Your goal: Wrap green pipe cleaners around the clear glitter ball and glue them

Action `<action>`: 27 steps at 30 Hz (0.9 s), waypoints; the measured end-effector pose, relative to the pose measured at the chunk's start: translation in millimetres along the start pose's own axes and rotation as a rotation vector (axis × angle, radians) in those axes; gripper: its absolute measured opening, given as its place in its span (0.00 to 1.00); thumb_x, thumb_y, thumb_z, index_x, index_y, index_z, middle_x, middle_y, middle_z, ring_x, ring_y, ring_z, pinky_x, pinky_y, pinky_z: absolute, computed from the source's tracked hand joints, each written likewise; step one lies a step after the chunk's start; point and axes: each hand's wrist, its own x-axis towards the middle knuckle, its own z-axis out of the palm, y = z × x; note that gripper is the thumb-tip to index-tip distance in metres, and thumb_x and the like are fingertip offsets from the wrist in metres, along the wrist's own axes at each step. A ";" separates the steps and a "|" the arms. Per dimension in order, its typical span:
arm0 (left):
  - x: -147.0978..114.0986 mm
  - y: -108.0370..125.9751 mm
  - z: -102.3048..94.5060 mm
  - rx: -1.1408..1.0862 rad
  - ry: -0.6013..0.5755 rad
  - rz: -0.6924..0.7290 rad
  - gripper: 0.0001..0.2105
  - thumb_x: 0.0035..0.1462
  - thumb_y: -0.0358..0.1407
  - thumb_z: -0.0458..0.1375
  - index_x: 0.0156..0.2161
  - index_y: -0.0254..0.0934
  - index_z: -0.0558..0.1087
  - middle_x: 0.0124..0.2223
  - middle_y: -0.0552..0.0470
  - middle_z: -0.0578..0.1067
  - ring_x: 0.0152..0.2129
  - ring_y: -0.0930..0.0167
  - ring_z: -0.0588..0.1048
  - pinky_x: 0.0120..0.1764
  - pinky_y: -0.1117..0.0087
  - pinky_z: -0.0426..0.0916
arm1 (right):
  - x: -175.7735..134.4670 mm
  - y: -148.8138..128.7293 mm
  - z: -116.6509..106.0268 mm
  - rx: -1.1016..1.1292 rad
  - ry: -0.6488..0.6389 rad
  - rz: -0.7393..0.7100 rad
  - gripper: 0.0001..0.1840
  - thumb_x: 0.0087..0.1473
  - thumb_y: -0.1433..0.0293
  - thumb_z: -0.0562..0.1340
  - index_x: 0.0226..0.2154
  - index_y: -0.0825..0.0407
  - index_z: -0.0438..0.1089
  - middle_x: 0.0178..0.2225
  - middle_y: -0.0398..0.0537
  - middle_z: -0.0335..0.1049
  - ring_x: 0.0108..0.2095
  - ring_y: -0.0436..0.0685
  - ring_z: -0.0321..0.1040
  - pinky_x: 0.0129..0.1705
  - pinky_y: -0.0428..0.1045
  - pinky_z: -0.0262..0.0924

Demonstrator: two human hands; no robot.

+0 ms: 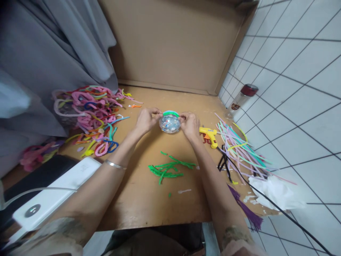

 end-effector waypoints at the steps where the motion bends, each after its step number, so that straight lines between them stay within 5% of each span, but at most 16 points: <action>1: -0.2 0.0 0.0 -0.006 -0.006 -0.007 0.11 0.55 0.36 0.57 0.40 0.36 0.80 0.40 0.45 0.81 0.38 0.63 0.77 0.45 0.64 0.68 | -0.1 0.7 0.5 -0.003 -0.005 0.004 0.10 0.49 0.70 0.61 0.31 0.49 0.79 0.32 0.49 0.78 0.33 0.57 0.70 0.39 0.52 0.61; 27: 2.7 -6.6 -5.5 -0.207 -0.087 -0.021 0.11 0.51 0.34 0.57 0.32 0.30 0.81 0.29 0.49 0.79 0.28 0.69 0.74 0.36 0.70 0.66 | 1.0 16.4 16.2 0.048 -0.035 0.071 0.14 0.52 0.71 0.59 0.39 0.53 0.79 0.36 0.51 0.80 0.35 0.57 0.74 0.40 0.51 0.65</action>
